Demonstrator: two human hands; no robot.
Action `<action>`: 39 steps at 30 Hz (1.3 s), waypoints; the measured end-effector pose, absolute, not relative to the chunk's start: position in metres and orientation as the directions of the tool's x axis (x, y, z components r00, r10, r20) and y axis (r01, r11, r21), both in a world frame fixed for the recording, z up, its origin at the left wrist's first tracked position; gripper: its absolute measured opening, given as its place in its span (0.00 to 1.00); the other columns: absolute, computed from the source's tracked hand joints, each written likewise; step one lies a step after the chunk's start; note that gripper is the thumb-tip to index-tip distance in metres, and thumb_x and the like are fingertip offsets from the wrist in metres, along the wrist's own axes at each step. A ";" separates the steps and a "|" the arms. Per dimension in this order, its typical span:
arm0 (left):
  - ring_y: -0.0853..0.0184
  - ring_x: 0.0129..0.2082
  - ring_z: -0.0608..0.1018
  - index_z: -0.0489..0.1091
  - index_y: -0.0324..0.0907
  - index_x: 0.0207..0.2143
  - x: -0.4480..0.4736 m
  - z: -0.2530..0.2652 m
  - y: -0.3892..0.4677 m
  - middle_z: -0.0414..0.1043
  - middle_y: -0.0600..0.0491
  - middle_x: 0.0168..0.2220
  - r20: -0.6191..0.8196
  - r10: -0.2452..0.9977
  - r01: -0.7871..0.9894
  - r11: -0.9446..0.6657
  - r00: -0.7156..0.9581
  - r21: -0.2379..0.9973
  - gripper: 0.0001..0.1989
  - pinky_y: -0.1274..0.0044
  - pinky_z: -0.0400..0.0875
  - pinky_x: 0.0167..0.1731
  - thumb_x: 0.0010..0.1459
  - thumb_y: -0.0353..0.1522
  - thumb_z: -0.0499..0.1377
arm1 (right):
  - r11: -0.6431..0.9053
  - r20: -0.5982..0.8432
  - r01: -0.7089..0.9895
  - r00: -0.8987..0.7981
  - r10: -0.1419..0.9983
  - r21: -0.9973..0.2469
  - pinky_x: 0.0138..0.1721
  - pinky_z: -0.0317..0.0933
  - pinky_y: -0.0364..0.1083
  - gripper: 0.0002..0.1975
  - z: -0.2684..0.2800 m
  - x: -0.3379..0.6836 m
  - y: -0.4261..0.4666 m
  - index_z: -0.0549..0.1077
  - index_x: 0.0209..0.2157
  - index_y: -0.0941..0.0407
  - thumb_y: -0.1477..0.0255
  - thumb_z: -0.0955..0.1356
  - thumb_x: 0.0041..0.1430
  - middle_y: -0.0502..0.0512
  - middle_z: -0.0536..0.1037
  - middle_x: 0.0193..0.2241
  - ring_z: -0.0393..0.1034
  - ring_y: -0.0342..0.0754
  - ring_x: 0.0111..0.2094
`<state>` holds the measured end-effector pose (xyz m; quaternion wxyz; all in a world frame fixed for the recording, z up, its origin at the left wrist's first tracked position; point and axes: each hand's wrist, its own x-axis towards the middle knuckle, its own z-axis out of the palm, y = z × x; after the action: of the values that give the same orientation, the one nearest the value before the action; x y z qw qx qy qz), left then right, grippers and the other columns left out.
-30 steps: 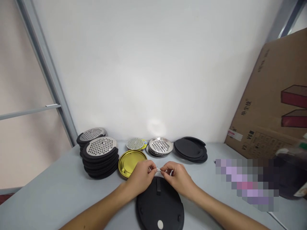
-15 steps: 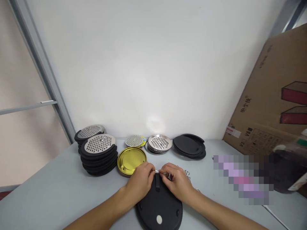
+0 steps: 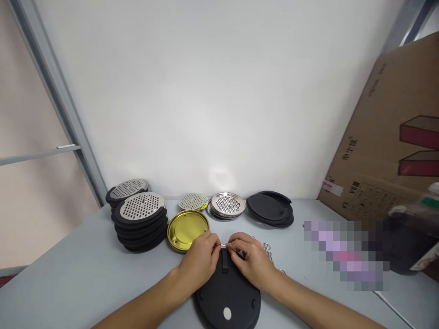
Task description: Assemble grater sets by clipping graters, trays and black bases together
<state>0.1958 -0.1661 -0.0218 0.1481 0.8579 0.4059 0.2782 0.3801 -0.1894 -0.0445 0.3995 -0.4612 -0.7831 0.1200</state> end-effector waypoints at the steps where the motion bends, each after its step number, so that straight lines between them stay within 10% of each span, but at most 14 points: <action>1: 0.66 0.32 0.72 0.67 0.40 0.31 0.196 -0.022 -0.166 0.69 0.51 0.32 0.358 0.780 0.615 -0.625 0.514 0.480 0.07 0.76 0.63 0.33 0.59 0.25 0.51 | 0.549 0.518 0.627 -0.258 0.816 -0.552 0.41 0.63 0.45 0.10 -0.045 0.380 -0.189 0.76 0.31 0.54 0.81 0.65 0.57 0.54 0.77 0.36 0.71 0.47 0.38; 39: 0.64 0.33 0.71 0.68 0.39 0.30 0.204 -0.029 -0.176 0.69 0.50 0.32 0.314 0.814 0.745 -0.577 0.490 0.335 0.13 0.74 0.62 0.34 0.63 0.23 0.46 | 0.522 0.516 0.702 -0.252 0.819 -0.485 0.37 0.59 0.45 0.10 -0.054 0.375 -0.191 0.72 0.28 0.56 0.84 0.64 0.54 0.52 0.75 0.28 0.67 0.48 0.34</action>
<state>0.2040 -0.1762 -0.0288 0.0770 0.8596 0.4533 0.2230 0.3747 -0.1909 -0.0539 0.3753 -0.4828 -0.7874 0.0778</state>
